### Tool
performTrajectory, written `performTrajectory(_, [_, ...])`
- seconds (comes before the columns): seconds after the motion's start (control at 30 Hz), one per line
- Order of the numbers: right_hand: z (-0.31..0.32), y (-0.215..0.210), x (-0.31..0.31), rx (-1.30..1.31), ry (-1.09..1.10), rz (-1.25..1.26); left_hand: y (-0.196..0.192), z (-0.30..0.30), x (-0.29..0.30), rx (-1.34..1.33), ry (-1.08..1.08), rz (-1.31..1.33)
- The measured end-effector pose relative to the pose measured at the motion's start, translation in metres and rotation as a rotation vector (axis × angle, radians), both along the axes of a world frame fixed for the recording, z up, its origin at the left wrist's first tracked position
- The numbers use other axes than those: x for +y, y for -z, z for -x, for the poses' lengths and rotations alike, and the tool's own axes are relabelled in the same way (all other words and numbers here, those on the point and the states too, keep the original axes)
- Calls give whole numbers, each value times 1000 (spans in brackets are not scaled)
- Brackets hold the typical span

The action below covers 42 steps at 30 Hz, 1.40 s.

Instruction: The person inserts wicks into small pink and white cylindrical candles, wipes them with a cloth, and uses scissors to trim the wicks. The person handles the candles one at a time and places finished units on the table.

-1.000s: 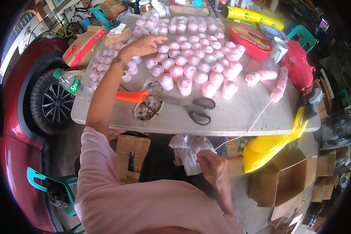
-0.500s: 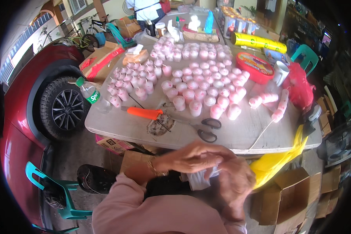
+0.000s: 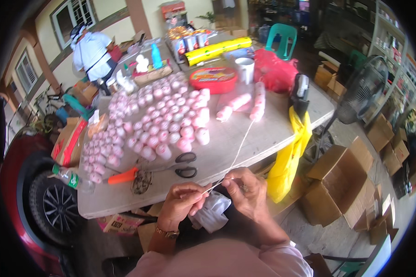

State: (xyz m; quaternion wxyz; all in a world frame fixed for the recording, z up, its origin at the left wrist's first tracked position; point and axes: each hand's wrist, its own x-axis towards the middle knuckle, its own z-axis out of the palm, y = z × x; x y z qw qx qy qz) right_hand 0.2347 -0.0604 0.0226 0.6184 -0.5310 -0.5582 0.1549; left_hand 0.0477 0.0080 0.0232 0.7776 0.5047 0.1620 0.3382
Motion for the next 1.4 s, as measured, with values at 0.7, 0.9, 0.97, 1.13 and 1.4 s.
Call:
performTrajectory(0.7, [-7, 7, -2, -371, -10, -192, 7, -32, 2, 404, -295, -920])
performTrajectory(0.9, [-1, 16, 2, -12, -109, -119, 4, -33, -1, 265, -277, -474])
performTrajectory(0.97, [2, 17, 4, 22, -102, -108, 3, -35, -1, 202, -268, -368])
performTrajectory(1.13, [2, 14, 8, 103, -71, -48, 3, -38, -3, 202, -351, -343])
performTrajectory(1.4, [5, 7, 8, -234, 63, -102, 5, -48, -7, 167, -537, -343])
